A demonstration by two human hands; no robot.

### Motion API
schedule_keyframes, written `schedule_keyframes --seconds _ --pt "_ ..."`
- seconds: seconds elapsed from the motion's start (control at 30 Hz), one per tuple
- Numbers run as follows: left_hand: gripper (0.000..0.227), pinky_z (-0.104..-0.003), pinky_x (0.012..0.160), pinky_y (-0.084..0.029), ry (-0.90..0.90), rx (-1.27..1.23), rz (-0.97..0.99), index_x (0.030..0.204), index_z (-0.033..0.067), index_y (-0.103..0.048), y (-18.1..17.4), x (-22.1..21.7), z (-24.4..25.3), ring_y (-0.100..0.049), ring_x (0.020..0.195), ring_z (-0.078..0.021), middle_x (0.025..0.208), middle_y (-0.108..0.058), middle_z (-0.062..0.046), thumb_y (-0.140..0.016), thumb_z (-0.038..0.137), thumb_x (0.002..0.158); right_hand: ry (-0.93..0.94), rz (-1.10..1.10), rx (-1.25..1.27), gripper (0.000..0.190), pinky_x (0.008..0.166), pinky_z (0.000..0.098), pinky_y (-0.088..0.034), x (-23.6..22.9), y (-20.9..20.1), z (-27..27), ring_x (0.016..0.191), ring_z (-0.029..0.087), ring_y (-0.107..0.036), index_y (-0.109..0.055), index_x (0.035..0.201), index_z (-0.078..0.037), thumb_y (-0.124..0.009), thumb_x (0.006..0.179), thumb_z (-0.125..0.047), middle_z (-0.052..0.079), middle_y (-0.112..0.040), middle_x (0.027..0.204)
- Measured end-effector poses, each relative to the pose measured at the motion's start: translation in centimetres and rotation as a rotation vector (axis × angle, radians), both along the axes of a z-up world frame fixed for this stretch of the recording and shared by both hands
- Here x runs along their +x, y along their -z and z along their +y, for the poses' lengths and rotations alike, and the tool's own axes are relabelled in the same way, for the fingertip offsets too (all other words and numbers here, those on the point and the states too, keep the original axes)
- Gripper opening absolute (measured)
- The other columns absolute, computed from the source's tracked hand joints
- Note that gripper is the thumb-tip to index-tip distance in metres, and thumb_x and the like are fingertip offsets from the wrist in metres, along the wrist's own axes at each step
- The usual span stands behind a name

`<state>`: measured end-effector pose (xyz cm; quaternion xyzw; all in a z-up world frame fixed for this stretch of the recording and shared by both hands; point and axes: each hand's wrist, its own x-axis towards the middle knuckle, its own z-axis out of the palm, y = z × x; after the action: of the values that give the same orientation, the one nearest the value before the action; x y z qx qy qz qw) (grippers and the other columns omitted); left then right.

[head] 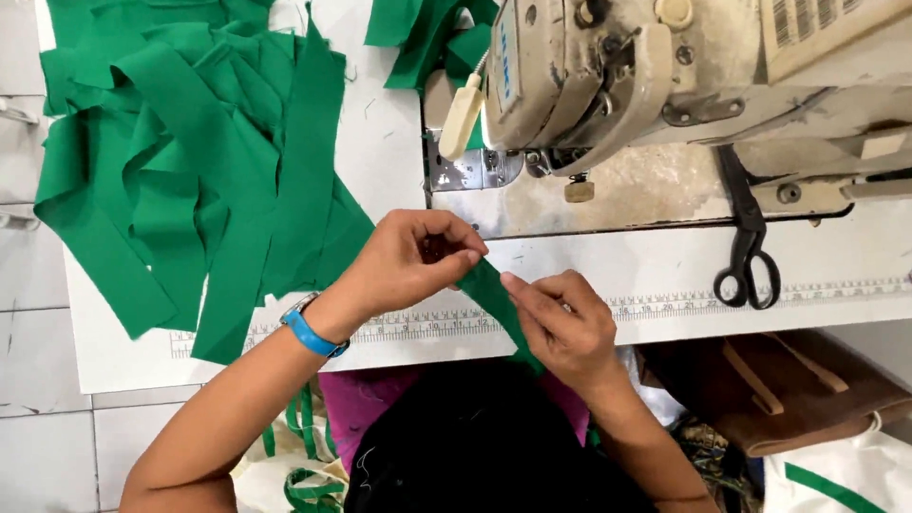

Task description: A person is using an industrial sewing machine to sew green fabric strips and then inspecting the work with a colleague.

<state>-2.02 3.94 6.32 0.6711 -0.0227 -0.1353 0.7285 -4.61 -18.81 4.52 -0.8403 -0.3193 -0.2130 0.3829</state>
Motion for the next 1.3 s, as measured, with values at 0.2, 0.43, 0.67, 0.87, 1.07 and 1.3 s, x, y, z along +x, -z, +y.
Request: schedule_keyframes --seconds 0.2,0.43,0.67,0.87,1.07,1.3 --pt "0.013 -0.038 0.055 -0.061 0.028 0.363 -0.275 0.099 -0.0023 -0.073 0.4 2.3 -0.1 -0.069 0.063 -0.0253 0.075 -0.07 -0.017 -0.068 -0.003 0.087 0.01 -0.089 -0.204 0.025 0.05 0.0243 -0.052 1.1 0.4 0.5 0.06 0.013 -0.057 -0.08 0.113 -0.007 -0.071 0.091 0.003 0.001 -0.054 0.076" --pt "0.013 -0.029 0.054 -0.052 0.069 0.828 -0.758 0.096 0.0052 -0.071 6.2 4.5 -1.6 -0.061 0.06 -0.021 0.072 -0.062 -0.007 -0.066 -0.005 0.09 0.029 -0.09 -0.442 0.001 0.056 0.0328 -0.05 2.1 1.0 0.9 0.067 0.023 -0.054 -0.069 0.096 -0.004 -0.069 0.095 -0.005 0.004 -0.044 0.08" --pt "0.01 -0.035 0.056 -0.045 -0.048 0.974 -1.04 0.097 0.0105 -0.062 8.8 5.3 -1.5 -0.052 0.065 -0.0229 0.08 -0.045 -0.003 -0.056 0.004 0.101 -0.221 0.31 -0.484 0.017 0.074 0.0412 -0.056 6.6 0.1 -1.9 0.08 0.031 -0.065 -0.068 0.113 -0.005 -0.061 0.099 -0.011 0.012 -0.059 0.09" --pt "0.007 -0.035 0.059 -0.045 0.009 1.046 -1.096 0.093 0.0081 -0.063 7.8 4.8 -1.2 -0.054 0.067 -0.0238 0.077 -0.048 -0.003 -0.062 0.002 0.096 -0.28 0.319 -0.543 0.037 0.084 0.0513 -0.057 11.3 -0.4 -2.0 0.102 0.04 -0.069 -0.072 0.123 -0.017 -0.056 0.093 -0.003 0.015 -0.071 0.107" --pt "0.005 -0.035 0.064 -0.046 0.062 1.162 -1.181 0.093 0.0083 -0.068 7.1 3.4 -1.2 -0.056 0.073 -0.0225 0.08 -0.051 -0.005 -0.066 0.003 0.093 -0.323 0.376 -0.438 0.045 0.092 0.0489 -0.057 11.7 3.5 -3.1 0.109 0.033 -0.071 -0.076 0.12 -0.023 -0.055 0.087 0.0 0.01 -0.075 0.112" --pt "0.023 -0.04 0.069 -0.052 0.001 1.273 -1.273 0.115 0.0015 -0.067 4.7 2.2 -1.9 -0.063 0.082 -0.0367 0.095 -0.063 -0.023 -0.061 0.007 0.094 -0.249 0.088 -0.502 0.043 0.082 0.0453 -0.058 11.2 3.8 -1.8 0.101 0.028 -0.071 -0.074 0.123 -0.028 -0.057 0.09 -0.006 0.003 -0.073 0.107"
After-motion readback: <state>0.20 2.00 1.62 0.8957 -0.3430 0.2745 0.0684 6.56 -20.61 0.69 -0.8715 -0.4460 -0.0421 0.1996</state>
